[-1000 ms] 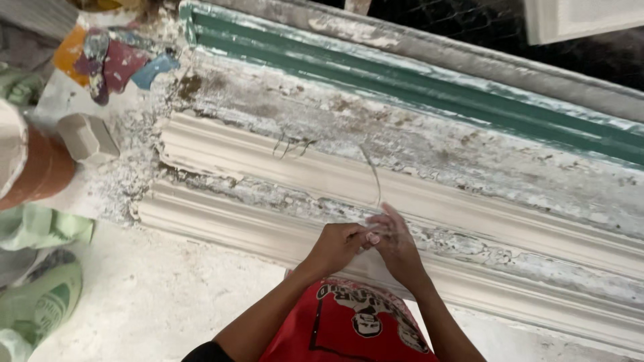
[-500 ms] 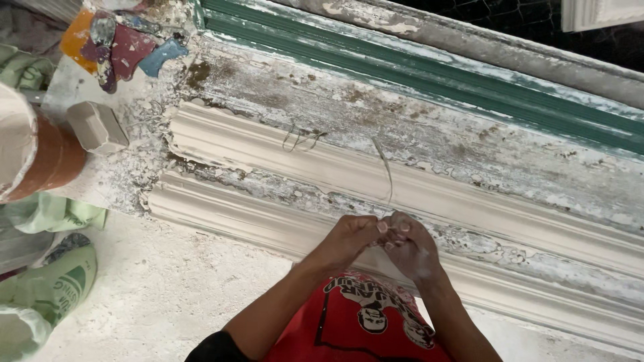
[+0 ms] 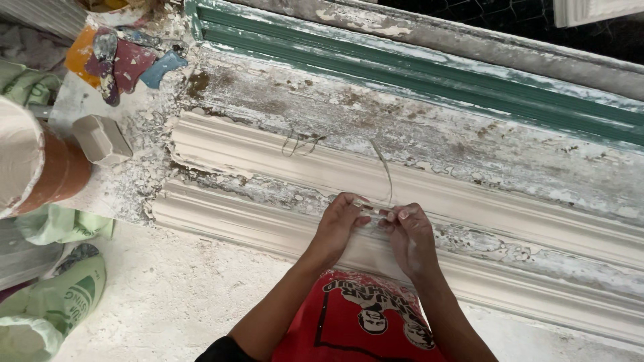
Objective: The person smooths and refines the surface of a white gypsum moulding using a thin flexible tool and then a sanding block. They work along the moulding's profile, removing excess material and smoothing the surface.
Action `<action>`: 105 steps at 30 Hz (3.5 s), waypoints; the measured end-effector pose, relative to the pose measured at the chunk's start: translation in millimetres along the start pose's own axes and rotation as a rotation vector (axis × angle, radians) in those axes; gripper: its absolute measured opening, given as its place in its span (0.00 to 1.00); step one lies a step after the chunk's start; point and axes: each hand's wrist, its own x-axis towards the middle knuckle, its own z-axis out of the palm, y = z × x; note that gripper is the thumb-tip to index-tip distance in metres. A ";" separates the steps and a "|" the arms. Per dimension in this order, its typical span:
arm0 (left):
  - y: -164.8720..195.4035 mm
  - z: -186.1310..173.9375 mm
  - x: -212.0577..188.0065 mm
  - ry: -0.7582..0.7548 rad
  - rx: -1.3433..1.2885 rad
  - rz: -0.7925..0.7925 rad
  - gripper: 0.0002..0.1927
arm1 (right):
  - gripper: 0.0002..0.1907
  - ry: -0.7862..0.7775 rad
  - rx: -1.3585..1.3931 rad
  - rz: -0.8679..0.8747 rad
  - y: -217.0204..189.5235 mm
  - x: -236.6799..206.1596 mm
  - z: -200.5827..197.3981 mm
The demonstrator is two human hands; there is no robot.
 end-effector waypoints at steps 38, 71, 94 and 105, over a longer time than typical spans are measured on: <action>-8.7 2.9 0.8 -0.056 0.605 0.185 0.08 | 0.05 -0.095 -0.114 -0.129 -1.2 7.5 -7.3; -25.4 -29.8 52.3 0.311 0.556 0.363 0.10 | 0.08 -0.095 -0.476 -0.012 27.6 18.7 5.3; 16.7 -109.1 71.0 0.361 0.126 0.057 0.15 | 0.21 0.162 -1.684 -0.131 4.0 33.9 -14.0; -33.0 -72.5 42.2 0.312 0.442 0.065 0.21 | 0.12 0.073 -1.450 -0.061 14.7 34.8 -33.7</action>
